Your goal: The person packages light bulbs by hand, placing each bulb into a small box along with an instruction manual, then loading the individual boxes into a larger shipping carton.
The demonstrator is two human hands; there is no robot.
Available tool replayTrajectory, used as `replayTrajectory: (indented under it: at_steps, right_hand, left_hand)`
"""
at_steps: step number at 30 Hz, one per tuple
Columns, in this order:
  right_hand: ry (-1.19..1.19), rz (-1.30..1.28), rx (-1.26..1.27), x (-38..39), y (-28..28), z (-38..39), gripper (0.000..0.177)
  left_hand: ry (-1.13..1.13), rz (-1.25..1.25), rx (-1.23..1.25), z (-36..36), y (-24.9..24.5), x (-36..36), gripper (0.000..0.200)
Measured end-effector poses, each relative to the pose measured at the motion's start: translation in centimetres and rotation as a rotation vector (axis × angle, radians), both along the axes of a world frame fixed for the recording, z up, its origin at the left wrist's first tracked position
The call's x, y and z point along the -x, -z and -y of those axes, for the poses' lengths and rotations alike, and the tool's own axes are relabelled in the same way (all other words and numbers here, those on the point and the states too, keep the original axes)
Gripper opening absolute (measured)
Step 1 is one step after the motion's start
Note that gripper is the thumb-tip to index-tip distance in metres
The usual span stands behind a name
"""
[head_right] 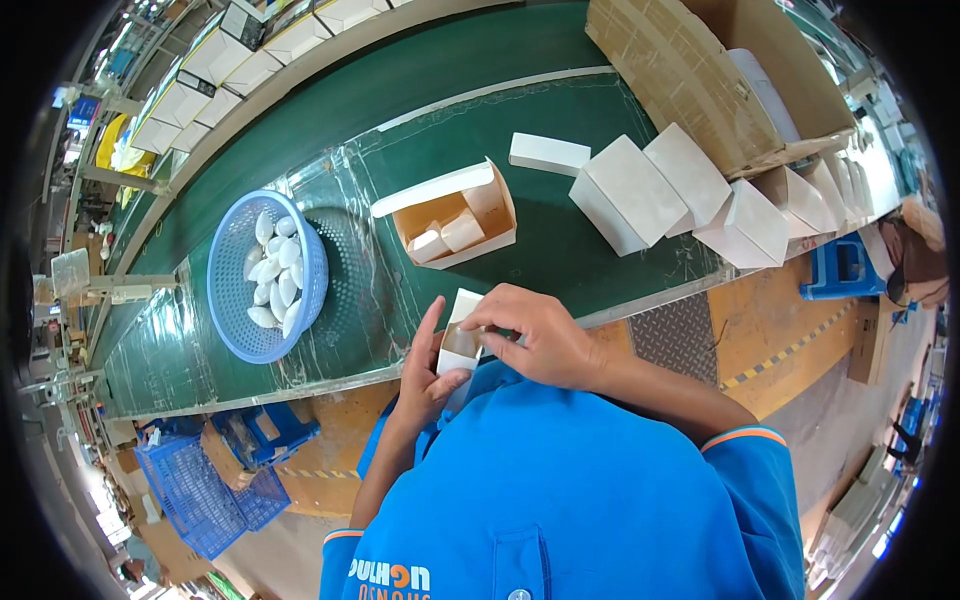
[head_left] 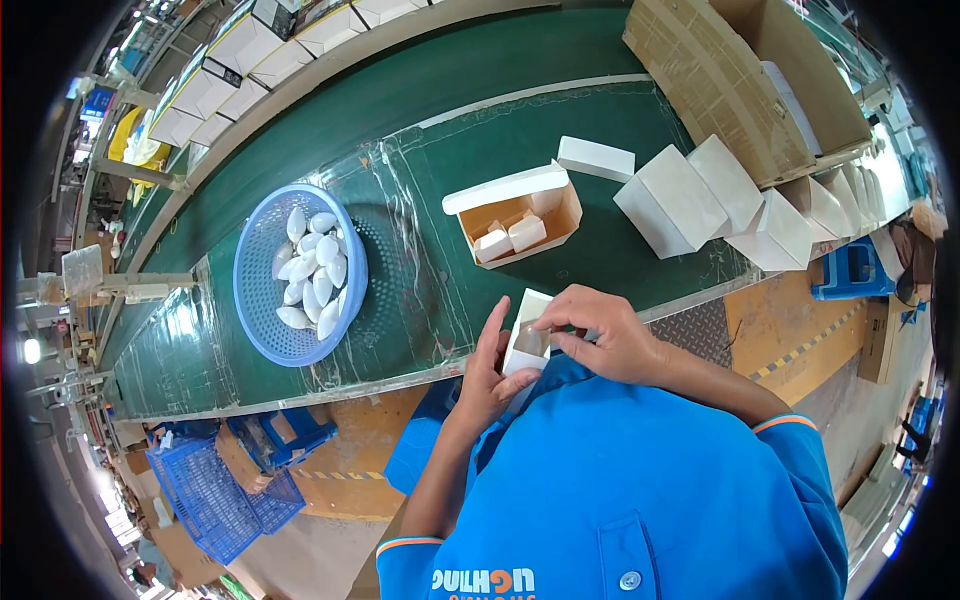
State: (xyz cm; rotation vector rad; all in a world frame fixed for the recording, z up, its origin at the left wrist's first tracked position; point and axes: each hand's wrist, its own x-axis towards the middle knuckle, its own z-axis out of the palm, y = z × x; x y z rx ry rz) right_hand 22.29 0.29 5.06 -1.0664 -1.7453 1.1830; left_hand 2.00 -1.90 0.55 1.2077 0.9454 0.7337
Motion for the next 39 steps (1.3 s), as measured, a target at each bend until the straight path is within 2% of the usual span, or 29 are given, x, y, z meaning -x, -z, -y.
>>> replayTrajectory:
  at_steps: [3,5,9,12,13,14,16,17,18,20,22,23,29,32,34,38,39]
  right_hand:
    - [-0.013,0.102,-0.144,0.1,-0.7,0.0,0.018]
    - [-0.021,0.07,0.215,0.0,-1.2,0.1,0.02]
    - [-0.096,0.15,0.161,-0.5,-0.3,0.0,0.019]
    - [-0.341,0.322,0.195,-0.9,0.0,-0.5,0.023]
    - [-0.427,0.362,0.184,-1.3,1.1,-0.5,0.025]
    - [-0.461,0.398,0.258,-1.3,1.4,-0.6,0.026]
    - [-0.522,0.384,0.167,-0.9,1.9,-0.1,0.032]
    - [-0.501,0.39,0.149,-0.8,2.2,0.5,0.036]
    - [-0.458,0.311,0.154,-1.1,1.3,0.8,0.039]
    - [-0.38,0.344,0.144,-0.3,5.0,1.5,0.031]
    - [-0.32,0.254,0.273,-1.0,5.4,1.6,0.023]
    - [-0.309,0.245,0.255,-0.9,5.9,1.4,0.023]
    - [-0.228,0.071,0.343,-2.1,6.3,2.7,0.018]
    - [-0.213,0.152,0.272,-1.9,7.6,2.7,0.019]
    - [-0.139,0.044,0.291,-1.6,8.6,2.8,0.022]
    - [-0.12,0.027,0.29,-2.1,7.9,2.7,0.024]
    - [-0.13,0.016,0.358,-2.4,7.3,2.7,0.024]
  left_hand:
    - [0.008,0.021,-0.024,0.4,0.7,0.2,0.101]
    - [0.016,0.03,-0.012,0.6,0.7,0.1,0.102]
    - [0.067,-0.005,0.007,0.7,0.8,-0.1,0.103]
    - [0.143,-0.062,-0.016,0.7,0.4,-0.4,0.104]
    - [0.216,-0.07,-0.114,0.7,0.8,-0.6,0.104]
    - [0.287,-0.123,-0.005,0.4,0.4,-0.6,0.105]
    - [0.294,-0.054,0.125,0.4,0.1,-1.1,0.103]
    - [0.311,0.024,0.066,0.4,0.9,-1.3,0.103]
    - [0.255,-0.029,0.161,0.5,3.8,-0.8,0.103]
    - [0.468,0.069,-0.117,-1.6,11.6,3.2,0.096]
    - [0.492,-0.154,-0.125,-2.0,7.3,0.4,0.086]
    - [0.5,-0.22,-0.134,-2.0,6.1,-0.4,0.081]
    - [0.56,-0.354,-0.168,-2.7,4.4,-2.3,0.056]
    - [0.585,-0.411,-0.179,-3.1,4.0,-2.9,0.056]
    - [0.595,-0.433,-0.188,-3.3,4.0,-3.0,0.057]
    - [0.61,-0.473,-0.198,-3.9,3.9,-2.9,0.058]
    - [0.612,-0.481,-0.199,-4.0,3.9,-2.9,0.058]
